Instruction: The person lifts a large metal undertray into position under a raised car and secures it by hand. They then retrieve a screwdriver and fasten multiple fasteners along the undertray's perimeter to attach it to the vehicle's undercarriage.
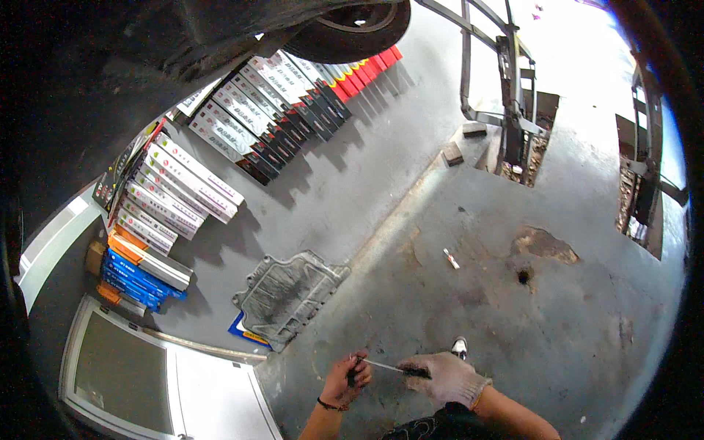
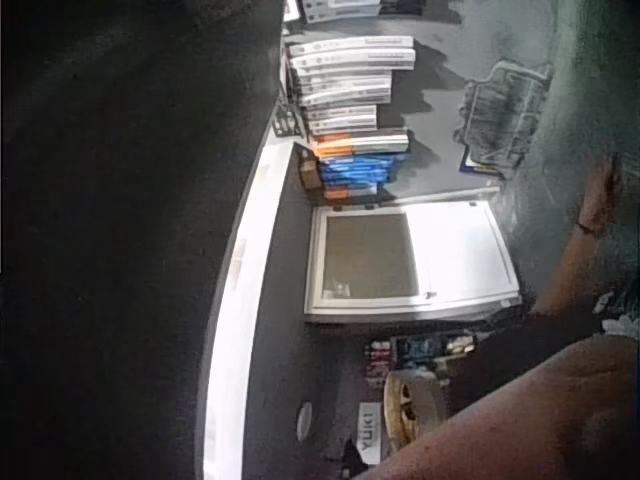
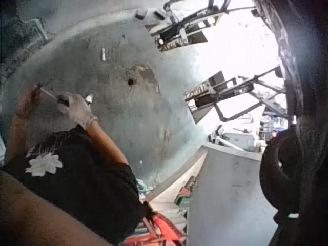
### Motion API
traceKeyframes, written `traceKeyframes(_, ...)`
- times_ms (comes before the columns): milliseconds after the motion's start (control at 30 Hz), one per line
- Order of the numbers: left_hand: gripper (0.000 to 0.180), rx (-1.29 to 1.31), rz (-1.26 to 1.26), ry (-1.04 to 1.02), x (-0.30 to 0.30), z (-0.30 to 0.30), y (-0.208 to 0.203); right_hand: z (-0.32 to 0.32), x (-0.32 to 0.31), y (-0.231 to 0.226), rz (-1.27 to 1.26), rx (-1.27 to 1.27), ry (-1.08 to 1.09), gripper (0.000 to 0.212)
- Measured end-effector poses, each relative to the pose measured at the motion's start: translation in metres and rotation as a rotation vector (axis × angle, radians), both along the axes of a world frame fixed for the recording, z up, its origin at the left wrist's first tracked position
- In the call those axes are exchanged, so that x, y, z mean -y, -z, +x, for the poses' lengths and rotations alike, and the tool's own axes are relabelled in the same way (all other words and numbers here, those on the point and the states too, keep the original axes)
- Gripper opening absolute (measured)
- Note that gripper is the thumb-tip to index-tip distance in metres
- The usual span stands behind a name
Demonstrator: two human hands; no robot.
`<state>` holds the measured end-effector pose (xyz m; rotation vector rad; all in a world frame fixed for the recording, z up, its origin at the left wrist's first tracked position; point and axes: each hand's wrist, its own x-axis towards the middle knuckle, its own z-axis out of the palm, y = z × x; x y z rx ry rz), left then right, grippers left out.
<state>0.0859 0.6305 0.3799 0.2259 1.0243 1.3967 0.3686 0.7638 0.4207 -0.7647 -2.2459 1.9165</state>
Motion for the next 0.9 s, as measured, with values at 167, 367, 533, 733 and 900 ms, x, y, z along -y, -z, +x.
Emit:
traceKeyframes(167, 0.026, -0.069, -0.048, -0.051, -0.059, -0.091, 0.001, -0.103, -0.076, 0.036, -0.002, -0.207, -0.064, 0.044)
traceKeyframes(367, 0.027, -0.043, -0.036, -0.029, -0.137, -0.176, -0.015, -0.192, -0.147, 0.041, -0.217, -0.223, -0.068, 0.046)
traceKeyframes(533, 0.03, 0.138, 0.027, 0.049, -0.206, -0.219, -0.015, -0.227, -0.195, 0.04, -0.509, -0.217, -0.029, 0.052)
traceKeyframes(733, 0.034, -0.011, 0.004, 0.347, -0.313, -0.271, -0.012, -0.251, -0.238, 0.039, -0.316, -0.226, 0.221, 0.053)
traceKeyframes(900, 0.036, -0.445, 0.011, 0.875, -0.434, -0.329, -0.032, -0.283, -0.276, 0.035, -0.376, -0.219, 0.39, 0.051)
